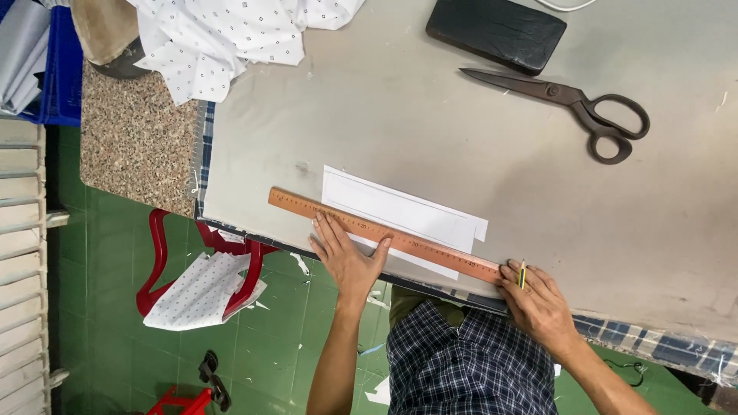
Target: The person cuts a stack of white paper sheets using large scissors on a work table. They use a ruler and pencil to measure and mark lines on the paper before cutting along the marked lines. The person also picks up paper scraps from the floor and places them into a bin.
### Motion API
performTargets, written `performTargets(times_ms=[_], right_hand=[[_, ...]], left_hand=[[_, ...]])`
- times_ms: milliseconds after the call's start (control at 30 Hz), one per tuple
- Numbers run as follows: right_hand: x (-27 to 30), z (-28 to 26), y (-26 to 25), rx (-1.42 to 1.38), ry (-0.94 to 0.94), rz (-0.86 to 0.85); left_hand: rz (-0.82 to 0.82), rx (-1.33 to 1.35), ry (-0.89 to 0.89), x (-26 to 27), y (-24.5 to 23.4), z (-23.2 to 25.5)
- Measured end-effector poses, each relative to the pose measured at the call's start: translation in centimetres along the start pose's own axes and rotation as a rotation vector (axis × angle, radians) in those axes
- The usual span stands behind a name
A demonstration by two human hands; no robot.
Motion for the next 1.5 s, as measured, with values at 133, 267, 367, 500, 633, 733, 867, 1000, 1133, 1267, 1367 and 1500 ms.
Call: performTargets(times_ms=[133, 267, 367, 500, 633, 733, 867, 1000, 1133, 1267, 1367, 1500], right_hand=[[-0.2, 0.0, -0.2, 0.005, 0.01, 0.001], [-0.1, 0.1, 0.0, 0.012, 0.018, -0.005], [0.0, 0.2, 0.1, 0.017, 0.031, -0.009], [-0.4, -0.1, -0.2, 0.011, 0.04, -0.015], [-1.1, -0.7, -0.7, 0.008, 0.014, 0.002], [-1.6, -1.0, -1.0, -0.008, 0.0, 0.017], [-1.1, -0.8, -0.7, 0.014, -0.004, 0.008], [-0.6, -0.6, -0.4, 0.019, -0.024, 0.004], [-0.8, -0.6, -0.5, 0.019, -0.018, 0.003], [-1.0, -0.7, -0.6, 0.024, 0.008, -0.017], [-0.5, -0.5, -0.4, 0.017, -0.006, -0.011], [-1.1, -0.8, -0.7, 0.032, -0.001, -0.013]], left_hand=[[0.052, -0.023, 0.007, 0.0, 0.0, 0.0], [0.049, -0.018, 0.005, -0.1, -0.2, 0.1], [0.072, -0.02, 0.002, 0.0, 0.0, 0.0], [0.019, -0.041, -0.023, -0.1, 0.2, -0.2], [-0.039, -0.008, -0.036, -0.2, 0.0, -0.2], [-0.025, -0.009, -0.034, -0.2, -0.2, -0.2], [0.003, -0.009, -0.013, -0.3, -0.6, 0.0], [-0.018, -0.004, -0.023, -0.4, -0.6, 0.0], [-0.035, -0.016, -0.016, -0.5, -0.6, 0.0], [-0.065, -0.005, -0.023, -0.4, -0.2, -0.1], [-0.065, 0.013, -0.03, -0.5, -0.5, 0.0], [-0.076, 0.027, -0.028, -0.8, -1.3, 0.2]])
Point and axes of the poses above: each hand's wrist, its own x-axis away from the middle knuckle, its own y-axis out of the palm, z = x × y, the point moved 6 cm from there along -x, towards the middle knuckle, and after that the axes turned 14 degrees about -x, right-handed, at the moved point
